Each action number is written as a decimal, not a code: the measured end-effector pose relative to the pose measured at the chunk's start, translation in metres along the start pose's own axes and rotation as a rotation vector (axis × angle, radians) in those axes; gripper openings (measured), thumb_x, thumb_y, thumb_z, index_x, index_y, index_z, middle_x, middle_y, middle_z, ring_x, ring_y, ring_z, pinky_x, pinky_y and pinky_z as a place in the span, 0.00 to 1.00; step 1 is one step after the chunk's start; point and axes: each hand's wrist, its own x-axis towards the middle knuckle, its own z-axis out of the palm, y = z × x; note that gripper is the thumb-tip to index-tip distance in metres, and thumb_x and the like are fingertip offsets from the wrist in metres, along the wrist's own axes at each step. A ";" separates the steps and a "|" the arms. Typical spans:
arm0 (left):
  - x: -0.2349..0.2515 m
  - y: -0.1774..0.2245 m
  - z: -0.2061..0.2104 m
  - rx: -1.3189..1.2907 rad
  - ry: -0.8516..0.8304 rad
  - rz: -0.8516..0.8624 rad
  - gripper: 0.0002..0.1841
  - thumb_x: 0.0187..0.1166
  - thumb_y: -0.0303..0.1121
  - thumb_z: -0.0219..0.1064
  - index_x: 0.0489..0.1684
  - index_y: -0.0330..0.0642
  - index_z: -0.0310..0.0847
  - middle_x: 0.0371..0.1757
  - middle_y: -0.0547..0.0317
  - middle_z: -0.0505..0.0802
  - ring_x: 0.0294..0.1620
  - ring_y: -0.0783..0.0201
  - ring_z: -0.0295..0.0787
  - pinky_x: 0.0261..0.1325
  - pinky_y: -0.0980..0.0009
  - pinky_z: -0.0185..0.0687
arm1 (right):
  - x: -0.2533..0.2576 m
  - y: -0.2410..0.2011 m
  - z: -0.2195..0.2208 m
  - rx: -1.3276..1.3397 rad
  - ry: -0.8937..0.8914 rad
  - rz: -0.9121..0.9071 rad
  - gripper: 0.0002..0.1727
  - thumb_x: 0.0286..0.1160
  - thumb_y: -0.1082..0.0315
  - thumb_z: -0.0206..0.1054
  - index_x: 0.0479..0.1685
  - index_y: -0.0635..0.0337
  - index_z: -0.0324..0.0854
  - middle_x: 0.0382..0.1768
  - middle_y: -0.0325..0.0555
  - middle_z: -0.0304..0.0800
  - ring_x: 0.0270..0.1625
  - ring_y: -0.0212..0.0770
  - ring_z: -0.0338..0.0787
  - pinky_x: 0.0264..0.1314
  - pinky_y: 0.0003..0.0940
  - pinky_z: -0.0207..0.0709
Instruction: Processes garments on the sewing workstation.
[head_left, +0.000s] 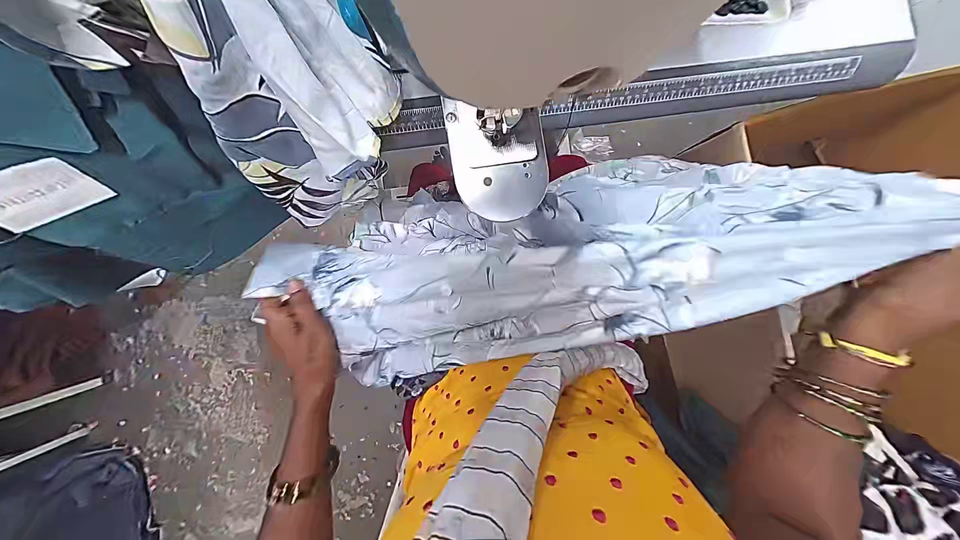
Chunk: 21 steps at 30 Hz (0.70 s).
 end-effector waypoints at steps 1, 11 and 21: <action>0.000 -0.015 0.018 0.066 -0.020 -0.025 0.27 0.94 0.39 0.46 0.80 0.22 0.63 0.54 0.32 0.88 0.55 0.57 0.89 0.64 0.59 0.79 | -0.010 -0.006 0.006 -0.138 -0.090 0.013 0.33 0.95 0.53 0.44 0.84 0.73 0.61 0.75 0.63 0.77 0.78 0.47 0.79 0.84 0.41 0.67; 0.022 -0.052 0.005 0.046 -0.041 -0.070 0.24 0.94 0.41 0.47 0.76 0.31 0.68 0.53 0.45 0.88 0.50 0.68 0.87 0.59 0.66 0.80 | -0.107 0.041 0.052 -0.669 -0.846 0.221 0.38 0.84 0.49 0.64 0.74 0.81 0.69 0.71 0.83 0.73 0.75 0.75 0.76 0.76 0.70 0.68; 0.030 -0.056 -0.003 -0.010 -0.038 -0.093 0.21 0.94 0.45 0.50 0.70 0.37 0.72 0.41 0.53 0.86 0.37 0.66 0.84 0.48 0.60 0.82 | -0.223 -0.133 0.118 0.346 -1.263 -0.953 0.10 0.81 0.66 0.67 0.50 0.57 0.93 0.48 0.47 0.94 0.54 0.48 0.92 0.55 0.42 0.87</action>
